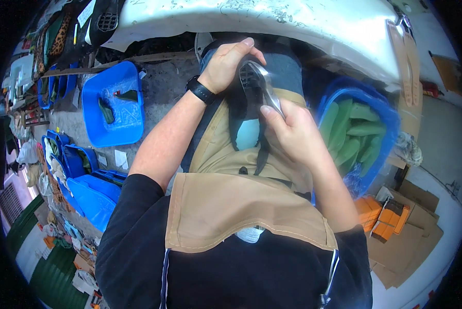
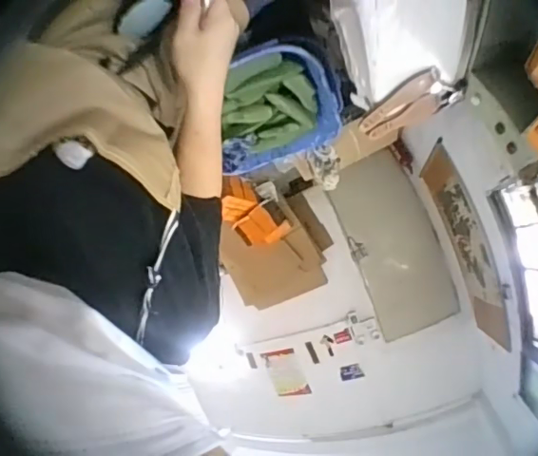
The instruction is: Performing manual repair and assembly of shoe components at a workbench.
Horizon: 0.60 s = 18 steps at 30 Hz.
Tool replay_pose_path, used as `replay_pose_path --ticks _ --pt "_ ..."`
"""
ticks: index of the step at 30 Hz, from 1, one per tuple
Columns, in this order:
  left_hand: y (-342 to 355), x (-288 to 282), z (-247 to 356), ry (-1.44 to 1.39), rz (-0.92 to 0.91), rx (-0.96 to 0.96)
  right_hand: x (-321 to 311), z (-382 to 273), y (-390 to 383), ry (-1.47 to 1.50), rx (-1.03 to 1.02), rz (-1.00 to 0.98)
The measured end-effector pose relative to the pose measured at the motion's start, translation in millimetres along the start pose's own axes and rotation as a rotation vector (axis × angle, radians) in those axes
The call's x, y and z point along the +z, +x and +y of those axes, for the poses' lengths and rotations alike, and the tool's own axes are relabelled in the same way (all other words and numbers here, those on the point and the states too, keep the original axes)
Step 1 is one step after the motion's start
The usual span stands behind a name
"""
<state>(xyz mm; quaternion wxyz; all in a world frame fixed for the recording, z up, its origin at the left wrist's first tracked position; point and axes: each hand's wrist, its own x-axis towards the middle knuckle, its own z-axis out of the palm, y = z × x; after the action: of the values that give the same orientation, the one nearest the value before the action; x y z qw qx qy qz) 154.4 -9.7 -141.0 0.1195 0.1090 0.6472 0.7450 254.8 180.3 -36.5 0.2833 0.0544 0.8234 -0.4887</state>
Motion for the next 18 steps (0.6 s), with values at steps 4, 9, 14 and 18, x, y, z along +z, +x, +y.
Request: replay_pose_path --ticks 4,9,14,18 --pt "-1 0 0 -0.004 -0.014 -0.028 3 4 0 0.035 -0.001 0.017" --pt "-2 -2 -2 -0.021 -0.024 -0.047 13 12 3 0.173 0.03 0.029" --pt "-1 3 -1 -0.022 -0.003 -0.017 17 16 -1 0.141 0.012 0.063" --pt "-1 5 -2 0.002 0.018 -0.014 13 6 -2 0.058 0.032 0.069"
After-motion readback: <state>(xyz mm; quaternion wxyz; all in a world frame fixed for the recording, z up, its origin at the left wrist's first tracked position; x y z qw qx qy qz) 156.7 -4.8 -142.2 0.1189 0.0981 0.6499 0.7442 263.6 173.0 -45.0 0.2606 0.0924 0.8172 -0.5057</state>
